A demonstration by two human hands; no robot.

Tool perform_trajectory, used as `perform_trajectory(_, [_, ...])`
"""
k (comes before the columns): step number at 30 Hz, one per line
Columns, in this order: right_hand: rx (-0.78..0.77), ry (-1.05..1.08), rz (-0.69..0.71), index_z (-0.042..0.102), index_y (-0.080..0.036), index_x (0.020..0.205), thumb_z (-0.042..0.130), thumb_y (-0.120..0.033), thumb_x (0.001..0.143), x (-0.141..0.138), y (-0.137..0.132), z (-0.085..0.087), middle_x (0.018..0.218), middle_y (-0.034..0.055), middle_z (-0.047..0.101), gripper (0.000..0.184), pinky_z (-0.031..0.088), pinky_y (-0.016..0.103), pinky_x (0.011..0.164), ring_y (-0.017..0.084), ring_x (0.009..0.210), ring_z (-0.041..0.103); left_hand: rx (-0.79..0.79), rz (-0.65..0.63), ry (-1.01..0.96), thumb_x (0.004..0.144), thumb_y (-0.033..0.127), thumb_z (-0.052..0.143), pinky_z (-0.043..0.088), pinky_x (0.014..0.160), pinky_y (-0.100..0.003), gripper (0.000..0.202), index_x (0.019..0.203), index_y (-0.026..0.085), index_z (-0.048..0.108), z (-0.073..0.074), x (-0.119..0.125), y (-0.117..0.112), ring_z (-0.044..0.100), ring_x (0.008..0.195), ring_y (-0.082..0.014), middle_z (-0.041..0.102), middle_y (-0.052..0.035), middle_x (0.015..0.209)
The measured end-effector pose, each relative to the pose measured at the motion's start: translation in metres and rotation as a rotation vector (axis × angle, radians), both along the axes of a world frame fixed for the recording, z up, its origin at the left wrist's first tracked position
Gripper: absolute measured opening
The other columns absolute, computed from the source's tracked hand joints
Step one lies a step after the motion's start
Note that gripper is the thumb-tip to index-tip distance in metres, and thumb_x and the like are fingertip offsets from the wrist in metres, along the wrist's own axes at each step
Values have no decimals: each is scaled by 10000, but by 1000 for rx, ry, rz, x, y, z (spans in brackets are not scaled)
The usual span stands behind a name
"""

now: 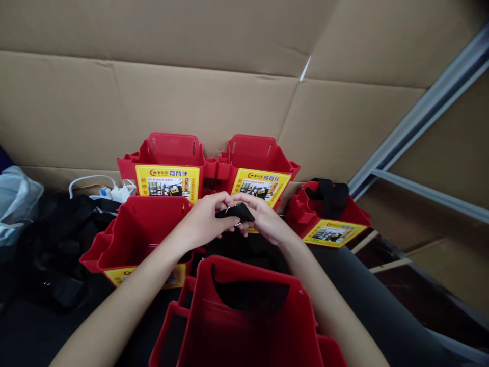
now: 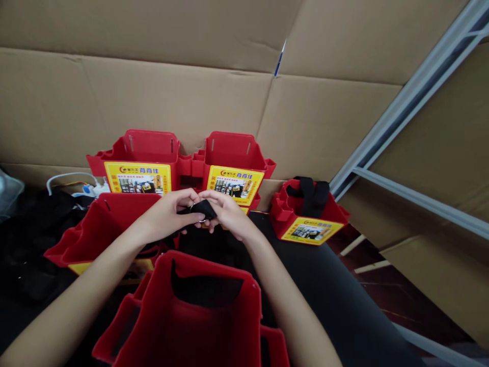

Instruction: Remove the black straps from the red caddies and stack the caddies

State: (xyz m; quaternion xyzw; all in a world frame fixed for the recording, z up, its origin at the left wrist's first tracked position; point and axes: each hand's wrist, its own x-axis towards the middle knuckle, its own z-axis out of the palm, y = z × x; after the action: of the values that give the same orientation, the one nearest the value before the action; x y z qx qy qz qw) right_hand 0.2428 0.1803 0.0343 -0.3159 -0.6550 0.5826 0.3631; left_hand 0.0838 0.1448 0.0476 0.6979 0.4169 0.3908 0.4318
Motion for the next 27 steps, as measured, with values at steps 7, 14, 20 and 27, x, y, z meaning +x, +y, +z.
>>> perform_trajectory(7, [-190, 136, 165, 575, -143, 822, 637, -362, 733, 16, 15, -4, 585, -6, 594, 245, 372, 110, 333, 72, 494, 562, 21, -94, -13, 730, 179, 568, 440, 451, -174, 109, 810, 173, 493, 3, -9, 4, 612, 682, -143, 611, -12, 745])
perform_trajectory(14, [-120, -18, 1, 625, -117, 745, 724, -251, 648, 22, 21, -1, 610, -21, 593, 193, 434, 120, 415, 24, 455, 506, -74, -283, 13, 748, 230, 591, 425, 443, -152, 137, 824, 165, 498, 10, -14, -2, 606, 628, -108, 600, -9, 789])
perform_trajectory(20, [194, 112, -374, 546, -162, 739, 753, -214, 586, 38, 10, 23, 729, -33, 566, 262, 478, 148, 441, 50, 538, 547, -65, -37, 76, 784, 192, 504, 440, 409, -161, 35, 792, 166, 482, 10, -16, 3, 585, 516, -94, 556, 22, 643])
perform_trajectory(27, [565, 169, -779, 519, -184, 736, 704, -182, 617, 51, 0, 41, 671, -35, 514, 220, 445, 163, 391, 49, 456, 475, -23, 187, 93, 690, 76, 478, 440, 359, -166, 113, 753, 164, 508, 5, -11, 6, 588, 452, -97, 555, 26, 623])
